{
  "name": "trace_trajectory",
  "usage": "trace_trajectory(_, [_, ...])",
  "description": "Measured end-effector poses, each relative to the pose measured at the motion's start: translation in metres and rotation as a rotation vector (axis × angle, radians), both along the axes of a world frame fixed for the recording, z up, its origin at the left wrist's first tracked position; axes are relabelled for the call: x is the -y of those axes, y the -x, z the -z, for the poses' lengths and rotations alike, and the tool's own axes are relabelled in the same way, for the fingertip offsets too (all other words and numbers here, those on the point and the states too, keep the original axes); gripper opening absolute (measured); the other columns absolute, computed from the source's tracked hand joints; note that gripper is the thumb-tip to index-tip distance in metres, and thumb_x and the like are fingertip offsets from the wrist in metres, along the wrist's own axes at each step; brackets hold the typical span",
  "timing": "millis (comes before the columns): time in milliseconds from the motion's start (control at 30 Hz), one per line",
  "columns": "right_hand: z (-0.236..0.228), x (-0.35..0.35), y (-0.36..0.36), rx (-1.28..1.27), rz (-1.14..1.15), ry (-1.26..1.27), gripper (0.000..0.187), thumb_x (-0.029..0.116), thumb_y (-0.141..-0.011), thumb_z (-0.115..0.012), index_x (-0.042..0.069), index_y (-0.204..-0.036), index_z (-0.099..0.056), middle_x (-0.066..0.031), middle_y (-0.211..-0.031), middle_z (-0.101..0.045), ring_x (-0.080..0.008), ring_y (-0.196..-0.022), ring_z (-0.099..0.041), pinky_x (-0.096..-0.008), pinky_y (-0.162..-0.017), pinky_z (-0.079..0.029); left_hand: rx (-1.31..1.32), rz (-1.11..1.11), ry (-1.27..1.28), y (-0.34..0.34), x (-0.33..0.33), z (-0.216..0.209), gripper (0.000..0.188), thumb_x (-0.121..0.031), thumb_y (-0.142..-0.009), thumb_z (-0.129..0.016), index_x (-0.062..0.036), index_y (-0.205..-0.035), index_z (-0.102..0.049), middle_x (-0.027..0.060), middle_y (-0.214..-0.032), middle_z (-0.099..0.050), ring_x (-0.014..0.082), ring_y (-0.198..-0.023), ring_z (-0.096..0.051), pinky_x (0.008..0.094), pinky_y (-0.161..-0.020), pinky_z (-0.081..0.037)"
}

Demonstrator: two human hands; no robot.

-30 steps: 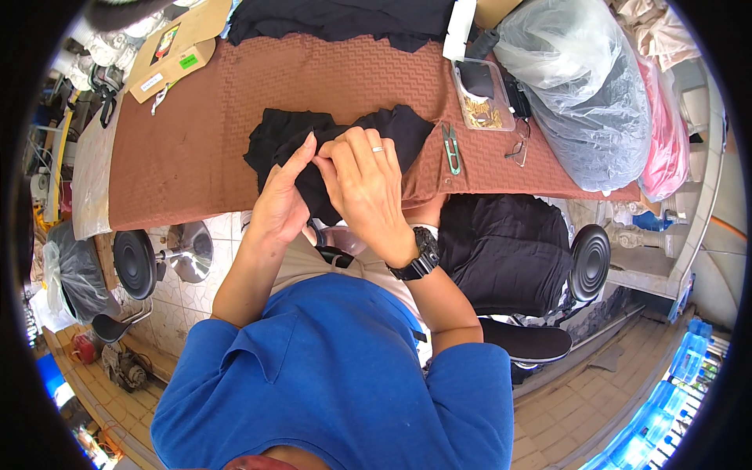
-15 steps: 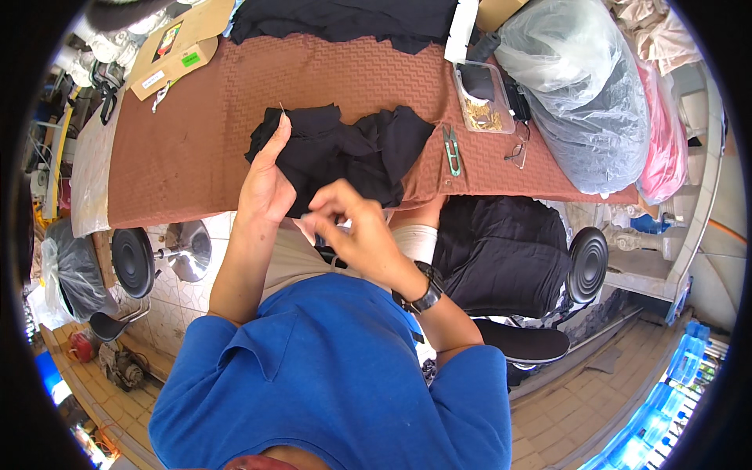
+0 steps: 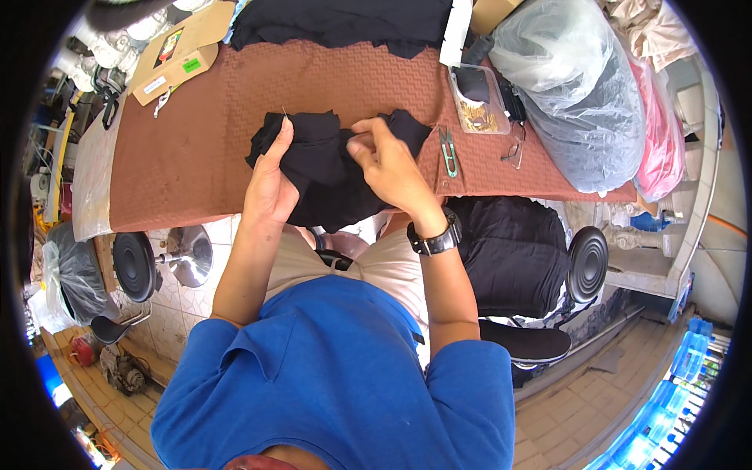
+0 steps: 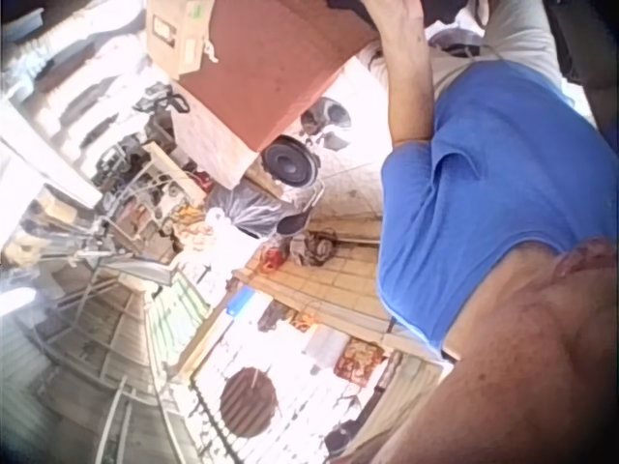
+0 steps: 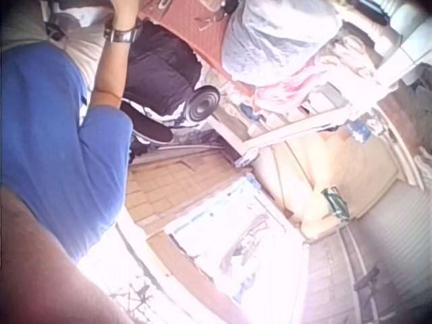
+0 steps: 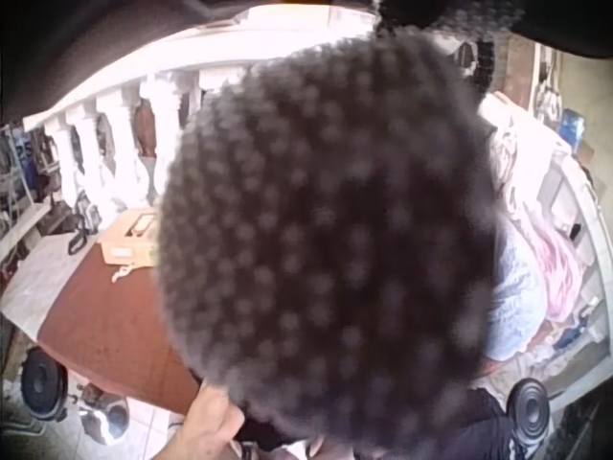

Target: The person places a paper template on a black garment, marks the position, and sews a small white label onto the fabric using a needle and thread before cutting the excess thread with shears.

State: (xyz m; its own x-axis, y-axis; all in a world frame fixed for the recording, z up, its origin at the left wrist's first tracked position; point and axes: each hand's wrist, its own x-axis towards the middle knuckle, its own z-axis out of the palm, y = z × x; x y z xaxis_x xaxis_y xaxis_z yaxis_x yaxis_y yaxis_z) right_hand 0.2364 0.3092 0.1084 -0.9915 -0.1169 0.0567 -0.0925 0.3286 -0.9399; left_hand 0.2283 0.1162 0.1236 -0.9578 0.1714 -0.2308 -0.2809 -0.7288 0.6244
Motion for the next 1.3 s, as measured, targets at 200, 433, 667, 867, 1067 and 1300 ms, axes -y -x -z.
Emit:
trace_trajectory(200, [0.029, 0.004, -0.003, 0.230, -0.124, 0.423, 0.025, 0.014, -0.100, -0.066, -0.001, -0.120, -0.063, -0.0038, -0.099, -0.069, -0.0132, -0.094, -0.065, -0.0283, -0.088, -0.052, 0.003, 0.005, 0.028, 0.004, 0.008, 0.008, 0.030, -0.026, -0.100, -0.067, 0.0002, -0.114, -0.067, 0.0100, -0.115, -0.070, 0.0184, -0.106, -0.068, 0.0354, -0.096, -0.055])
trace_trajectory(433, [0.026, -0.005, -0.014, 0.243, -0.087, 0.647, 0.023, 0.016, -0.100, -0.067, 0.000, -0.116, -0.065, -0.0038, -0.102, -0.068, -0.0106, -0.089, -0.063, -0.0255, -0.083, -0.050, 0.029, -0.048, -0.014, 0.008, 0.007, 0.011, 0.029, -0.024, -0.098, -0.070, 0.0018, -0.111, -0.069, 0.0102, -0.112, -0.071, 0.0187, -0.104, -0.069, 0.0358, -0.097, -0.055])
trace_trajectory(667, [0.016, 0.015, 0.000, -0.088, 0.050, 0.416, 0.027, 0.014, -0.099, -0.068, 0.004, -0.123, -0.062, -0.0006, -0.106, -0.067, -0.0110, -0.092, -0.061, -0.0253, -0.084, -0.049, 0.041, 0.002, -0.033, 0.003, 0.000, 0.000, 0.027, -0.023, -0.099, -0.069, 0.0009, -0.111, -0.069, 0.0095, -0.112, -0.071, 0.0195, -0.104, -0.069, 0.0364, -0.096, -0.056])
trace_trajectory(867, [0.022, 0.010, -0.001, 0.061, 0.045, 0.492, 0.014, 0.015, -0.098, -0.069, 0.001, -0.102, -0.069, 0.0006, -0.094, -0.068, -0.0079, -0.089, -0.062, -0.0249, -0.084, -0.050, 0.048, -0.021, -0.003, 0.009, 0.005, 0.012, 0.028, -0.024, -0.099, -0.069, 0.0025, -0.110, -0.068, 0.0113, -0.113, -0.071, 0.0194, -0.105, -0.068, 0.0364, -0.096, -0.056])
trace_trajectory(1067, [0.004, 0.007, -0.020, 0.010, -0.014, 0.546, 0.010, 0.011, -0.102, -0.062, 0.001, -0.105, -0.061, -0.0044, -0.092, -0.068, -0.0105, -0.088, -0.065, -0.0258, -0.084, -0.052, 0.029, -0.104, 0.001, 0.012, 0.004, 0.015, 0.032, -0.026, -0.098, -0.070, 0.0033, -0.109, -0.068, 0.0118, -0.113, -0.070, 0.0192, -0.106, -0.068, 0.0371, -0.097, -0.055])
trace_trajectory(1300, [-0.004, 0.045, -0.075, 0.047, -0.219, 0.346, 0.007, 0.005, -0.101, -0.060, -0.001, -0.103, -0.062, -0.0057, -0.087, -0.067, -0.0101, -0.080, -0.065, -0.0262, -0.073, -0.051, 0.073, -0.056, -0.046, 0.015, -0.001, 0.012, 0.030, -0.024, -0.100, -0.066, -0.0019, -0.121, -0.063, 0.0113, -0.122, -0.068, 0.0228, -0.114, -0.066, 0.0406, -0.104, -0.052])
